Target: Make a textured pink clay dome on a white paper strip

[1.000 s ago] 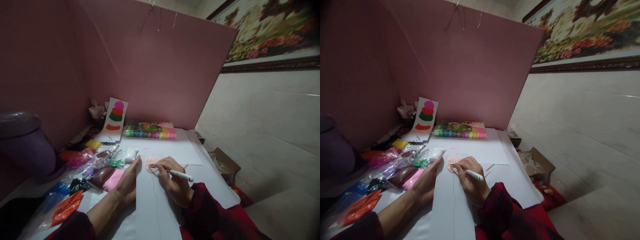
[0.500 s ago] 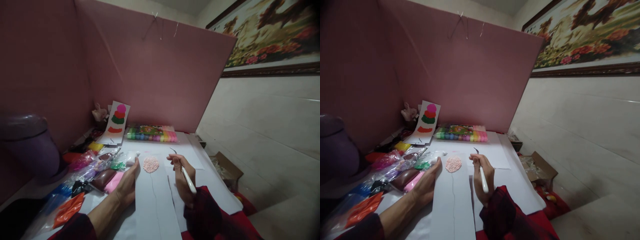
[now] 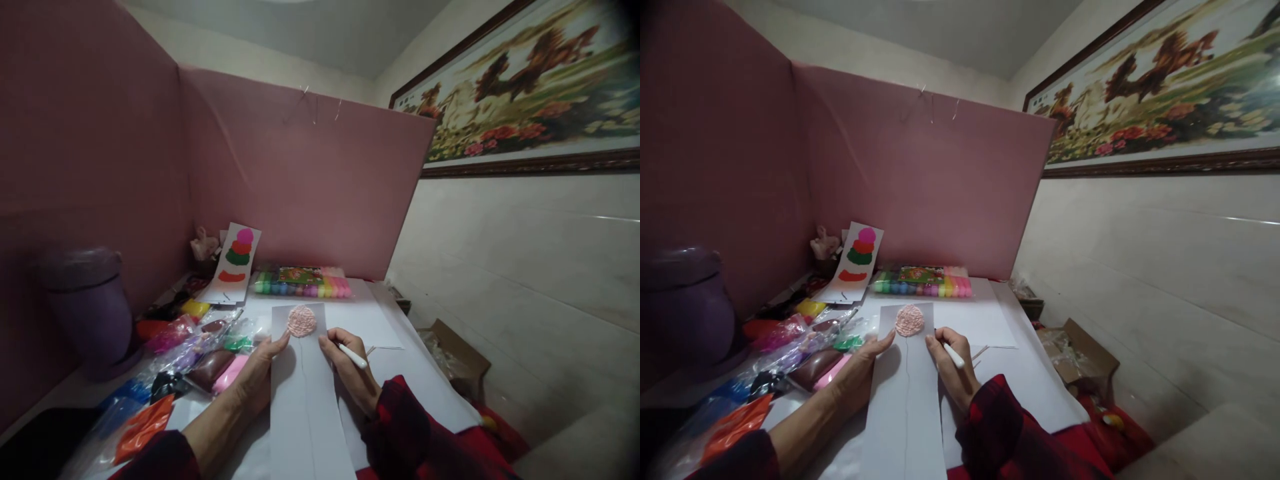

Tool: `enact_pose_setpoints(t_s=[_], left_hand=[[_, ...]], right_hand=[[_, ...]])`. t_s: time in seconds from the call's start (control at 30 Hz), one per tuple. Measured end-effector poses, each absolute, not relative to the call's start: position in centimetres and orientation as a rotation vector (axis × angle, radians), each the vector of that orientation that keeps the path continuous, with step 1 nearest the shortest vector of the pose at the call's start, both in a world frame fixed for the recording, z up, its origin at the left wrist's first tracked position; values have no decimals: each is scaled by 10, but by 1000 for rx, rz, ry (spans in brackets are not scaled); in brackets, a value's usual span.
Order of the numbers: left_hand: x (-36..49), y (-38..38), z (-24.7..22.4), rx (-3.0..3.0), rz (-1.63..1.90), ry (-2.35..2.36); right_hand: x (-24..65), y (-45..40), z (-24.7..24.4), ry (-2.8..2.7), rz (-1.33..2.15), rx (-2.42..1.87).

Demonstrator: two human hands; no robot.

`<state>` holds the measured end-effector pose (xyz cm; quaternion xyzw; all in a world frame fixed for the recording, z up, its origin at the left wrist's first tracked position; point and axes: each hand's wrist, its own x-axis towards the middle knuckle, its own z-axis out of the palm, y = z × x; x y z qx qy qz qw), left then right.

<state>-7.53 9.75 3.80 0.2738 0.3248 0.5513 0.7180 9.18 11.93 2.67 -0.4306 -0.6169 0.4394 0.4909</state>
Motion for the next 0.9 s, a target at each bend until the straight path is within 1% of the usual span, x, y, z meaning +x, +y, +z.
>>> enact_pose_setpoints(t_s=[0.13,0.23,0.6,0.77,0.9], left_hand=[[-74,98,40,601,1179,647],[-74,97,39,650,1227,641],[-74,98,28,765,1224,645],[-75,93,39,746,1143,605],[-76,96,40,703,1167,601]], right_hand=[[94,126,18,-1453,1077,-1041],[94,130,14,-1417,1062,-1000],[98,137,12,-1348,1001,-937],[96,136,9,-1336,1059,-917],[94,131,10,-1404,1103,-916]])
